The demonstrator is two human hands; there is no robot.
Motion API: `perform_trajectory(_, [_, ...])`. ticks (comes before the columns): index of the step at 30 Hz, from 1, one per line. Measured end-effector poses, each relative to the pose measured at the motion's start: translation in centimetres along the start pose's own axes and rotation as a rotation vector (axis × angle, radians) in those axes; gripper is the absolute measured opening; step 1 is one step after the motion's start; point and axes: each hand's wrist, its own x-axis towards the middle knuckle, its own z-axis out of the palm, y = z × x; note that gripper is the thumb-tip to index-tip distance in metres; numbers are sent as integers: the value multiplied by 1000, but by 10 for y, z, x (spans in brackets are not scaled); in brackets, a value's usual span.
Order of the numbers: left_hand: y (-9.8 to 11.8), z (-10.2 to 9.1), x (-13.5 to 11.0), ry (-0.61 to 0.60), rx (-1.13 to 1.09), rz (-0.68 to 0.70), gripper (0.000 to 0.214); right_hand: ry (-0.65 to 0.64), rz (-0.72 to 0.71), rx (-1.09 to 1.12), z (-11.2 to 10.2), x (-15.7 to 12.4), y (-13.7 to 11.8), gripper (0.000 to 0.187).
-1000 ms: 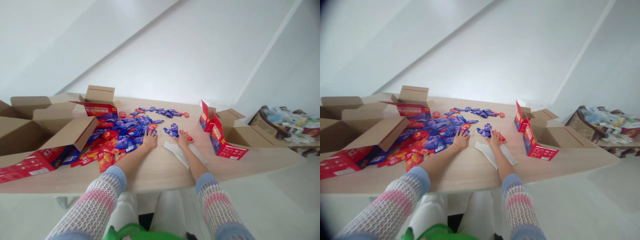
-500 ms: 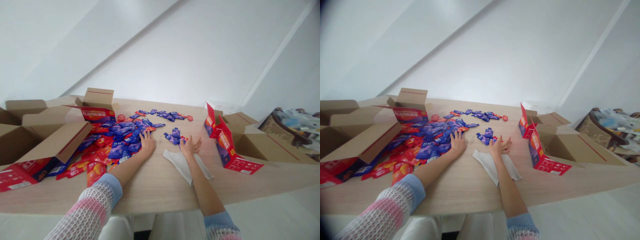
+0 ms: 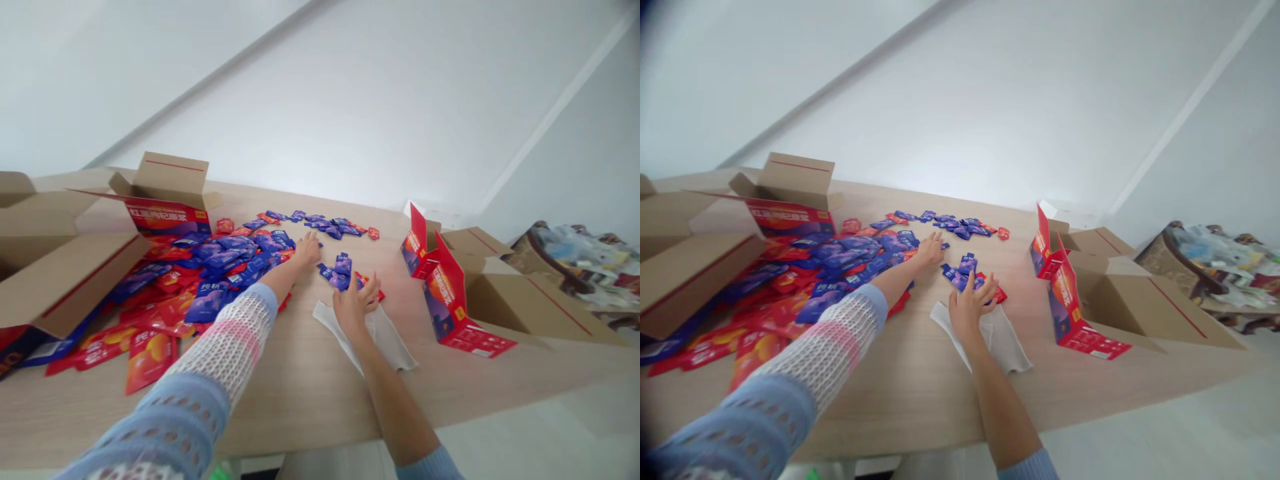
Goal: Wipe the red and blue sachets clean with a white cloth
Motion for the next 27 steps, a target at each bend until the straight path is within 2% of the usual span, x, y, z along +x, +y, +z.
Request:
perform_trajectory(2, [-8,13,8,-3,-5,44,52,-14,15,-27,10,2,6,62])
perform_trajectory(5, [-22,30,16,-38,1,76,44,-30,44,-50,23,8,15,58])
perform_trajectory(9, [-42,36,24,-111,41,57,32,-38,32,-70,28,12,18,59])
perform_trajectory(11, [-55,32,24,-141,79,11,36,-55,10,-70,27,11,15,60])
perform_trajectory(15, [-88,14,12,-149,92,-145,63,-103,-35,-69,24,4,9,63])
perform_trajectory(17, [-103,2,4,-172,46,-190,65,-129,-37,-82,22,2,7,64])
perform_trajectory(20, [-116,-14,-4,-201,24,-180,60,-157,-7,-93,21,5,7,66])
perform_trajectory(23, [-107,-23,-8,-191,8,-131,52,-182,55,-73,25,9,11,66])
perform_trajectory(27, [-61,-15,-20,-147,2,-55,58,-187,144,-13,32,15,19,65])
